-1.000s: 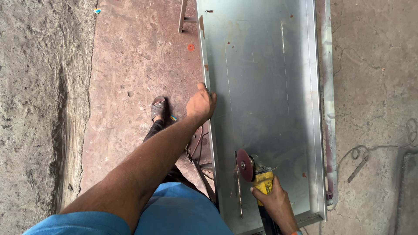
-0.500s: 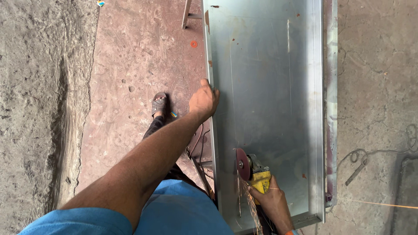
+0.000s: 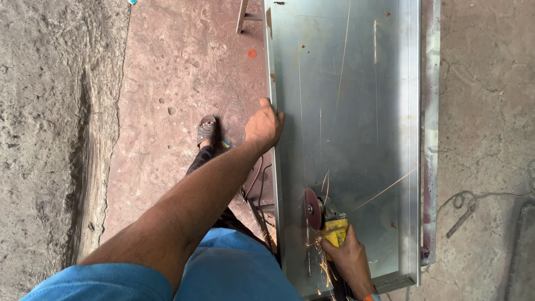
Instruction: The person uses an angle grinder to cut a rectangular section out of a large metal sheet while holding the sheet in place by hand.
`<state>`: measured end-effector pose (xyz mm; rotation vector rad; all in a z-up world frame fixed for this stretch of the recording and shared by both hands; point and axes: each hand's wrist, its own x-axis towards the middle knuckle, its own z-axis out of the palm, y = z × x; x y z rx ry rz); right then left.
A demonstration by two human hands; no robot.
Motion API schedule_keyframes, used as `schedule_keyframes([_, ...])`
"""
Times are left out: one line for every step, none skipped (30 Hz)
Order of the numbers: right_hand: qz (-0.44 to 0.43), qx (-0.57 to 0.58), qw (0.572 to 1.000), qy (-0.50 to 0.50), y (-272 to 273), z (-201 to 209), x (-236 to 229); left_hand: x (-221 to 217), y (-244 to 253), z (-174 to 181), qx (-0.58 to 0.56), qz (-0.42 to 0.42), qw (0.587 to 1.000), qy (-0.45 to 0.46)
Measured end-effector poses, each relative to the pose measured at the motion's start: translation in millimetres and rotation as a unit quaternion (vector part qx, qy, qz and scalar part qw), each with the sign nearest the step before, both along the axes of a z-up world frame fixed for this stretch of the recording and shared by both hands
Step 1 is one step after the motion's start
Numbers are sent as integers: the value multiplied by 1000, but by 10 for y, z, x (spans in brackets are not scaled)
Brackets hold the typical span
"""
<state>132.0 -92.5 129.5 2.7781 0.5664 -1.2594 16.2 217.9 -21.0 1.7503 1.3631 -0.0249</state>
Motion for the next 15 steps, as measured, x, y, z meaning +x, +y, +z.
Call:
schedule_keyframes([-7,3,1000,2,9,17,-8,24,-11,-42,57,-66,996,31])
schedule_keyframes([-4,13,1000,0,17,26,-16,37,-17,-58,115,-131,983,60])
schedule_keyframes([0,22,1000,-2,20,31,-21,28,-13,-44,62,-66,995,31])
schedule_keyframes([3,32,999,-4,24,30,-21,5,1,-5,8,1,1000,2])
schedule_keyframes([7,25,1000,-8,31,24,-16,-13,11,51,-45,67,996,-27])
schedule_keyframes([11,18,1000,-12,37,19,-11,-21,11,111,-42,67,997,-27])
schedule_keyframes([15,11,1000,-16,40,17,-10,-28,12,162,-39,66,997,-26])
schedule_keyframes([3,30,1000,-7,36,23,-13,-31,18,196,-35,66,997,-26])
schedule_keyframes([-8,48,999,1,23,38,-19,-37,24,210,-39,66,997,-30])
schedule_keyframes([-20,67,998,10,14,48,-26,-44,22,201,-42,67,996,-34])
schedule_keyframes([-10,61,998,3,21,44,-29,-46,18,170,-46,67,996,-37])
schedule_keyframes([0,55,999,-4,31,37,-35,-35,8,117,-40,67,996,-35])
schedule_keyframes([11,48,999,-10,39,35,-41,-10,-4,48,-33,67,997,-33])
schedule_keyframes([1,27,1000,-7,46,37,-47,12,-15,-32,-27,66,997,-30])
schedule_keyframes([-9,5,1000,-3,58,37,-49,30,-23,-109,20,13,1000,-9])
